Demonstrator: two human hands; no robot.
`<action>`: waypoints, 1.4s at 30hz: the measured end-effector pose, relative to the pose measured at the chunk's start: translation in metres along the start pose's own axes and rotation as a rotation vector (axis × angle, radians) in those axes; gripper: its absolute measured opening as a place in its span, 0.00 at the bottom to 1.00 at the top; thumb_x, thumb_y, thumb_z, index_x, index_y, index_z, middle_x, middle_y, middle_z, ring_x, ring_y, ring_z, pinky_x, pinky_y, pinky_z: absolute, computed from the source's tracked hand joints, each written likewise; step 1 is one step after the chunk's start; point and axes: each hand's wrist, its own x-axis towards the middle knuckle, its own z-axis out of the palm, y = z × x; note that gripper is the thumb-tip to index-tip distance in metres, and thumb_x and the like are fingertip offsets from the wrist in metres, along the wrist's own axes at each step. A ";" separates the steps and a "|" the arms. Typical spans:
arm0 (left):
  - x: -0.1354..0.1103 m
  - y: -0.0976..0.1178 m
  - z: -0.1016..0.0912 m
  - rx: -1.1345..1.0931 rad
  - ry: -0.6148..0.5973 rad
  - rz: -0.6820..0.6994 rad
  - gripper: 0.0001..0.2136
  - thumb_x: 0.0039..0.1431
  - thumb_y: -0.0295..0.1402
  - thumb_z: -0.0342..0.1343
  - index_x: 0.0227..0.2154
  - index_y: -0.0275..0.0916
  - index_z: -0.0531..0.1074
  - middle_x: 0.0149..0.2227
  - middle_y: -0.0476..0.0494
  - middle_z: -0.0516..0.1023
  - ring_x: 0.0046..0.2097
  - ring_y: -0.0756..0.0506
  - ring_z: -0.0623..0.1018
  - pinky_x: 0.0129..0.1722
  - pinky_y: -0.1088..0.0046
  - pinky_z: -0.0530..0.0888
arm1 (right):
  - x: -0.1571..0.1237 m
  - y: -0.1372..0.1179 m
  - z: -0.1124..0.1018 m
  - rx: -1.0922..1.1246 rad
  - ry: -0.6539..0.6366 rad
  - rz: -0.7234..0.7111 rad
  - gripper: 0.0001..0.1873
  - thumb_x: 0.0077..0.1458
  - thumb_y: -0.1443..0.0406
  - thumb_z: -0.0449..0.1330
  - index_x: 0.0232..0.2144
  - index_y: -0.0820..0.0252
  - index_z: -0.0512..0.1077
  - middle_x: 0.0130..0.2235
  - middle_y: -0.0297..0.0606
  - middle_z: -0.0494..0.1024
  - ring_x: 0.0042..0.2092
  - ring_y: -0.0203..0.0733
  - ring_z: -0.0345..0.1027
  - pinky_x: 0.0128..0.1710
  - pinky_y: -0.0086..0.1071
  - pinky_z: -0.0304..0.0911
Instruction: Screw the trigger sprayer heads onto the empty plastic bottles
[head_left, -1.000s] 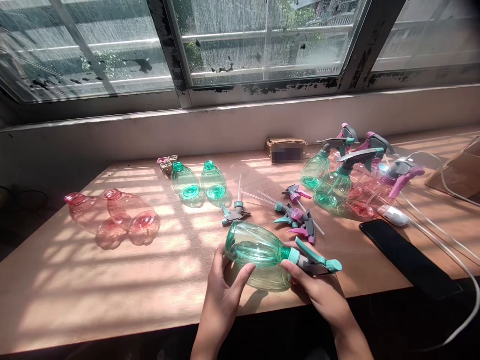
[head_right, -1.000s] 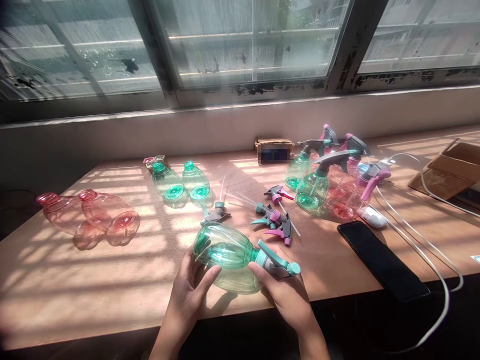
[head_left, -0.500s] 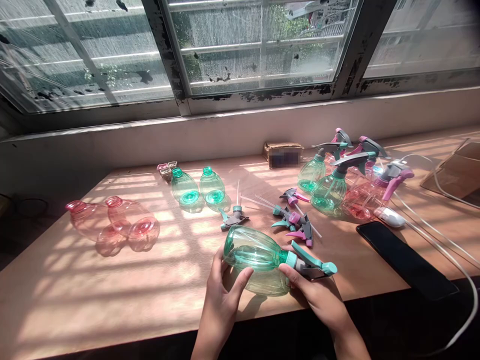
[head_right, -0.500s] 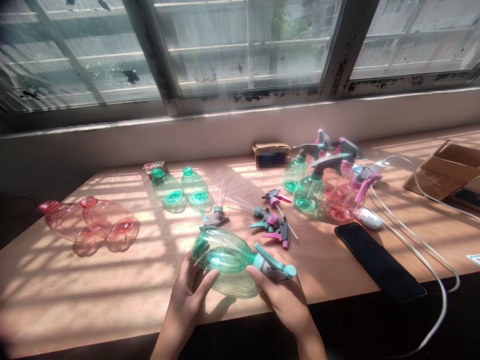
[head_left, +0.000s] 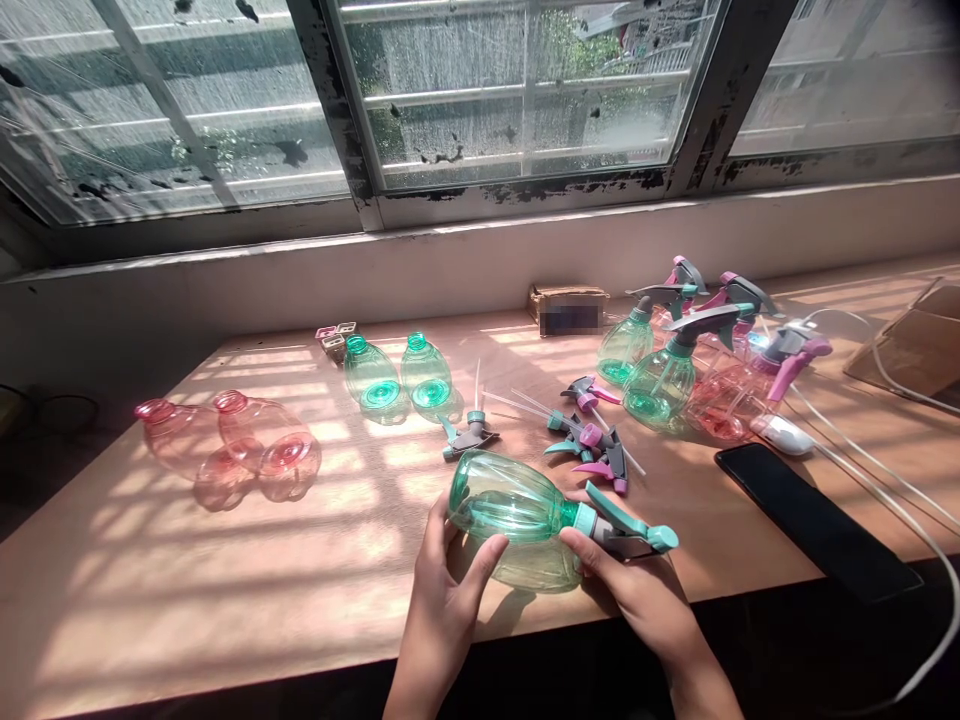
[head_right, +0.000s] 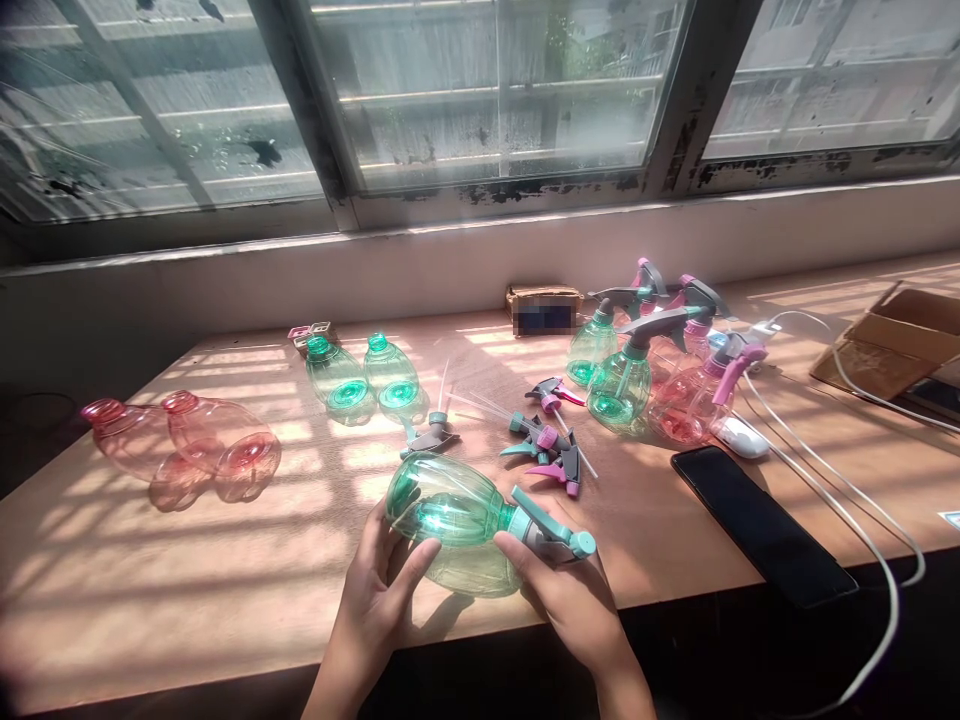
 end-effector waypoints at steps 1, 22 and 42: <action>0.000 0.000 0.000 -0.001 0.001 0.002 0.27 0.61 0.43 0.63 0.61 0.43 0.64 0.58 0.37 0.77 0.61 0.35 0.75 0.61 0.53 0.70 | 0.000 0.000 0.000 -0.003 -0.009 0.006 0.15 0.55 0.51 0.70 0.38 0.52 0.81 0.31 0.31 0.78 0.40 0.51 0.75 0.47 0.40 0.72; 0.001 0.000 -0.002 0.013 -0.031 0.014 0.28 0.63 0.42 0.63 0.62 0.45 0.63 0.61 0.39 0.76 0.64 0.37 0.73 0.62 0.59 0.70 | 0.001 -0.004 -0.007 -0.052 -0.114 0.032 0.17 0.59 0.48 0.68 0.41 0.53 0.81 0.37 0.33 0.81 0.40 0.48 0.74 0.47 0.38 0.70; 0.002 -0.006 -0.002 0.013 -0.009 0.027 0.28 0.62 0.42 0.64 0.62 0.46 0.65 0.59 0.40 0.78 0.62 0.37 0.75 0.60 0.60 0.72 | 0.003 0.004 -0.009 -0.047 -0.120 0.029 0.14 0.60 0.52 0.68 0.44 0.52 0.80 0.37 0.31 0.79 0.41 0.47 0.71 0.48 0.37 0.65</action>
